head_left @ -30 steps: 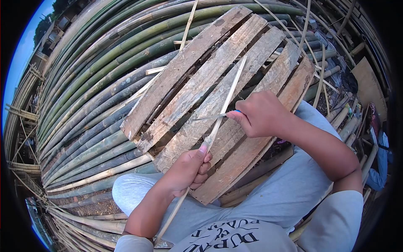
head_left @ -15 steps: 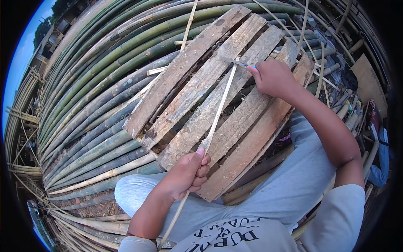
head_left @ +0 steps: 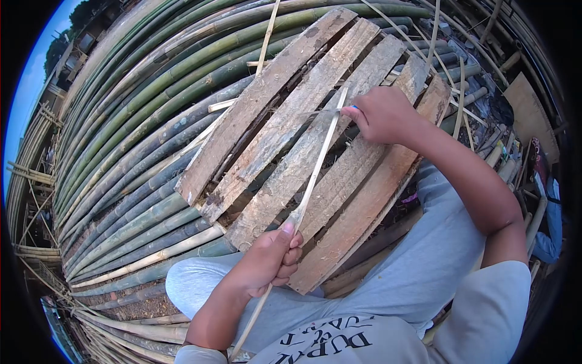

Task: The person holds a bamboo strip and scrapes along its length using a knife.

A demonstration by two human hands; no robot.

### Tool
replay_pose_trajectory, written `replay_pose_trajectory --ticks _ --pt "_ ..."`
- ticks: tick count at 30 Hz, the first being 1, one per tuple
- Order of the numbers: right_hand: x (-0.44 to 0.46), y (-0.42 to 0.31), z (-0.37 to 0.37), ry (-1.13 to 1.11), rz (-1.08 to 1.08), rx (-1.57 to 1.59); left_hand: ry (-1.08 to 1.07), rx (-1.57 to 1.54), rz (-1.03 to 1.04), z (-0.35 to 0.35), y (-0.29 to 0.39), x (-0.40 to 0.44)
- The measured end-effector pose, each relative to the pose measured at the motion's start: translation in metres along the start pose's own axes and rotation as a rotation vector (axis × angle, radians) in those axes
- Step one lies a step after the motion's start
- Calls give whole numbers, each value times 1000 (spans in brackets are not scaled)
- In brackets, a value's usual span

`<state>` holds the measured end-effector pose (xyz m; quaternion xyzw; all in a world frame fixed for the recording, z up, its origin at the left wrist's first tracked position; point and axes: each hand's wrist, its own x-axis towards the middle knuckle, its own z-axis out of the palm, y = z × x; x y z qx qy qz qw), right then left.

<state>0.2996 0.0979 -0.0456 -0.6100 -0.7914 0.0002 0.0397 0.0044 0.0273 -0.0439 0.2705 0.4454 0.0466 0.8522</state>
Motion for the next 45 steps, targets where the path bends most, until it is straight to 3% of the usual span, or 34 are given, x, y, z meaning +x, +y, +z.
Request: replay_pose_trajectory --ticks 4,6,8,12,14,16,18,22,24,26,30,34,35,39,45 --pt "0 -7 -11 -26 -105 -28 -1 37 -10 1 0 -1" --pt "4 8 -4 -11 66 -14 5 -22 -14 2 -5 -4" --pt "2 9 -3 34 40 5 16 -9 -24 3 -5 -2" --pt "-11 -12 -11 -88 -93 1 18 -12 -19 2 -7 -3" --pt "-3 10 -10 -10 73 -48 20 -9 -34 2 -4 -3" --pt "-11 -3 -10 -14 60 -70 15 -20 -20 4 -5 -2" --pt "-23 -24 -7 -113 -154 4 23 10 -25 3 -6 -2" --pt "-5 21 0 1 57 -84 43 1 -29 5 -7 -3" --pt "-19 -6 -8 2 54 -76 17 10 -33 4 -6 0" --pt "-26 -20 -13 -100 -131 -12 13 -2 -23 6 -6 -2" --pt "-14 9 -8 -58 100 -26 -5 -19 -40 4 -5 -1" --pt "-29 -12 -10 -78 -101 -1 14 -13 -40 6 -6 0" --pt "-19 1 -5 6 96 -26 22 -11 -36 5 -6 -1" --pt "-31 -11 -5 -27 -84 -23 25 -7 -53 3 -9 -1" --pt "-34 -8 -10 -125 77 3 -4 -11 -65 2 -8 -4"
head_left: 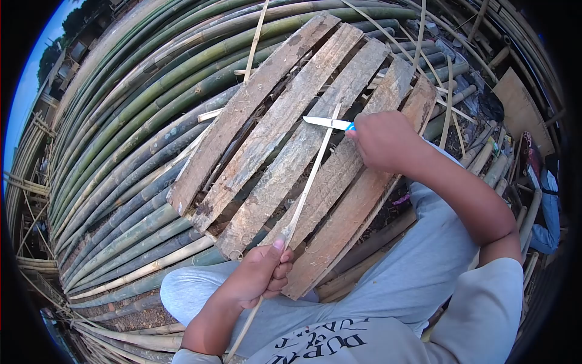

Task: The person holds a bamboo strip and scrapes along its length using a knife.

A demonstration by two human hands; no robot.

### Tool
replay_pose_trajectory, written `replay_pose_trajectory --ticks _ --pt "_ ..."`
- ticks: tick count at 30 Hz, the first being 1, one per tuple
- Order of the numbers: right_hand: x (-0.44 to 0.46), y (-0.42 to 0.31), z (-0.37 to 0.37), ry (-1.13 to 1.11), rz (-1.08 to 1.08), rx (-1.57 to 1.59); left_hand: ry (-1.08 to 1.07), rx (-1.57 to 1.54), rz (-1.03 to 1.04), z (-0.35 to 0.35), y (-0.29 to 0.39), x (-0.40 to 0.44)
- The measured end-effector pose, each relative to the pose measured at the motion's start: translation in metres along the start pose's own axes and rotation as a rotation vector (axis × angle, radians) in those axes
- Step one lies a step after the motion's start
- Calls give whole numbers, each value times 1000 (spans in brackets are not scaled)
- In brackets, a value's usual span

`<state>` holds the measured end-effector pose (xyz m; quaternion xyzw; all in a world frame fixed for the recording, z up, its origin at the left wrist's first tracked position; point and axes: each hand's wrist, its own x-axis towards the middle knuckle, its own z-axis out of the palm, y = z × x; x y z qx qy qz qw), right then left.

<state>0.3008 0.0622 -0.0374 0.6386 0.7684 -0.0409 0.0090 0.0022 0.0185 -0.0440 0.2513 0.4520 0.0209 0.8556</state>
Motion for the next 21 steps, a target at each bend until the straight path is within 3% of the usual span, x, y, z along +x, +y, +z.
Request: replay_pose_trajectory --ticks 3,6,7,10,13,17,19,21 --pt "-3 -9 -9 -136 -95 102 4 4 11 -2 -4 -1" --pt "13 29 -4 36 211 -60 22 -4 -7 0 -5 -3" --pt "10 29 1 36 213 -63 19 -3 -6 -1 -6 -5" --pt "-2 14 6 76 73 -128 55 -41 30 -5 -1 -11" --pt "1 20 -5 143 138 -42 103 -72 46 -7 5 -17" --pt "-1 -10 -16 82 28 85 103 -36 55 -6 4 -9" --pt "-7 -25 0 -6 -154 107 107 -7 54 -6 2 -5" --pt "1 -16 14 -24 -126 141 109 5 79 -7 -2 -3"
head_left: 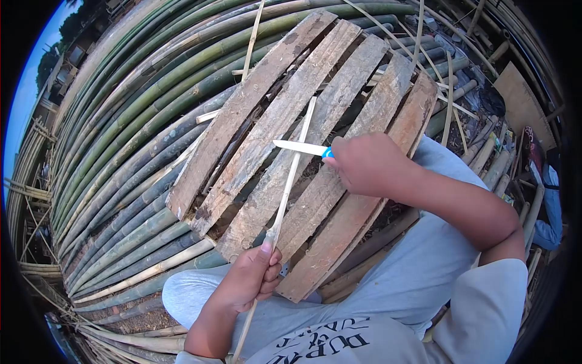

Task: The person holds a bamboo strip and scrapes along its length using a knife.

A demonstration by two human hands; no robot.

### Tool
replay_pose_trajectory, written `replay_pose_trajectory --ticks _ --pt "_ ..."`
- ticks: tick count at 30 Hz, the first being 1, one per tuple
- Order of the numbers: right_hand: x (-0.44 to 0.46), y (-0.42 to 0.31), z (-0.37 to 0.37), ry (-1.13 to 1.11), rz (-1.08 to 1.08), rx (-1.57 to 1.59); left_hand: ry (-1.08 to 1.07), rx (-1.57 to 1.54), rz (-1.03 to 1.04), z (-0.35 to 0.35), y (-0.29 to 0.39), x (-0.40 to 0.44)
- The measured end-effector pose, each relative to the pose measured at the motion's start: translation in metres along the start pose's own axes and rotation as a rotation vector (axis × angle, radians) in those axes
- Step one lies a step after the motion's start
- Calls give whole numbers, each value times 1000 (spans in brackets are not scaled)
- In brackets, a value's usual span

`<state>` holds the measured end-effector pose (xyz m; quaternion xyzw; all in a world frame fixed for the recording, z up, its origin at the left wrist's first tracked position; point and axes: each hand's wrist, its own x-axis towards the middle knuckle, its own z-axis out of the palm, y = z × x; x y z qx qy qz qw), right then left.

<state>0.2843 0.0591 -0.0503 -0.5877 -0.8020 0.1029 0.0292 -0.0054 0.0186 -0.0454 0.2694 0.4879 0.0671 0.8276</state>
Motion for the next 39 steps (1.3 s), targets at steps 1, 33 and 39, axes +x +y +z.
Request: replay_pose_trajectory --ticks 1,33,39 --pt "12 25 0 109 86 -46 5 -2 -9 0 0 -2" --pt "20 10 -8 204 121 -133 57 106 82 12 -12 -1" --pt "15 -10 -3 84 -19 -101 35 84 36 11 -13 -3"
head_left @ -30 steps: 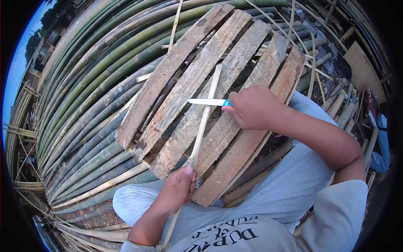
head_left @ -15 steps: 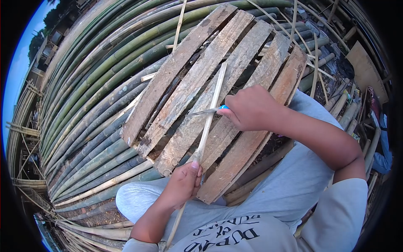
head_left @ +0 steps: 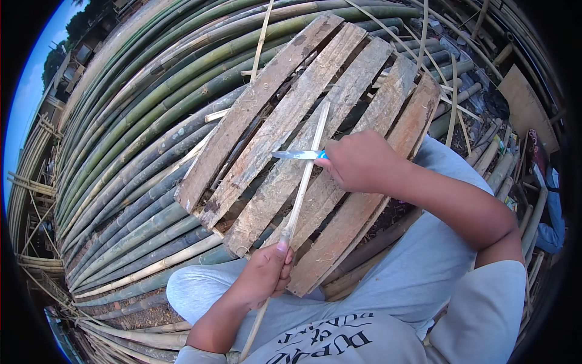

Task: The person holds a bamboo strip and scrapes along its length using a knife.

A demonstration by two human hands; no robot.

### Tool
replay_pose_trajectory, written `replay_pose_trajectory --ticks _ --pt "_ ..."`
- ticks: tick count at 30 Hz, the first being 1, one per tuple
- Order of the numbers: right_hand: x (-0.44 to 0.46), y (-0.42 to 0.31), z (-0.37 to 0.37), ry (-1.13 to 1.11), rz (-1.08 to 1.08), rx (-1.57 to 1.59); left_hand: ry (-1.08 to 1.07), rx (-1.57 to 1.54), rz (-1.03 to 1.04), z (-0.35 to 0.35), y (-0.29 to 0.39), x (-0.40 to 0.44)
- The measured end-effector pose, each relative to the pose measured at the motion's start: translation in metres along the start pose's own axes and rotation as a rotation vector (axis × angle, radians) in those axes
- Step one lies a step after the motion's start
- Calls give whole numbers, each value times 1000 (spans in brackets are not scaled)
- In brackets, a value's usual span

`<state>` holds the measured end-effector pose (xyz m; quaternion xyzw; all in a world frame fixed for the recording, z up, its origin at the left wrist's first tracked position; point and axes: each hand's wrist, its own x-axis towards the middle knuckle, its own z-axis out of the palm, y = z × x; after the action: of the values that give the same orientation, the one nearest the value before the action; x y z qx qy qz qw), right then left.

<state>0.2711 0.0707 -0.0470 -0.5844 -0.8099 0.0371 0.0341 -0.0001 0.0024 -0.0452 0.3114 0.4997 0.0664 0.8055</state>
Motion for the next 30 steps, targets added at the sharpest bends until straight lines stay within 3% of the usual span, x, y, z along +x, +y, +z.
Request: replay_pose_trajectory --ticks 1,3,7,9,15,17,18,19,25,26,30 --pt "6 14 -2 55 103 -33 -4 1 -7 -1 0 0" --pt "8 22 -5 53 103 -22 -24 -46 0 -3 2 0" --pt "0 -4 -8 -122 -77 27 -59 25 -2 -7 -1 0" --pt "6 17 -9 6 101 -19 -57 -28 -55 -5 1 -6" --pt "-6 -4 -8 -81 -60 12 -65 -9 -35 -7 -2 0" --pt "-9 5 -7 -55 -41 -7 -73 -16 -46 -7 0 -3" --pt "0 22 -7 24 145 9 -82 -35 -60 -6 0 -6" --pt "-2 23 -3 19 147 7 -86 -38 -62 -7 -1 -5" --pt "-20 -7 -10 -102 -118 41 -82 -30 -55 -5 0 -2" --pt "-13 12 0 -23 -3 29 -81 -52 -66 -4 1 -5" --pt "-9 16 -12 4 114 -4 -104 -87 -86 -6 3 -2"
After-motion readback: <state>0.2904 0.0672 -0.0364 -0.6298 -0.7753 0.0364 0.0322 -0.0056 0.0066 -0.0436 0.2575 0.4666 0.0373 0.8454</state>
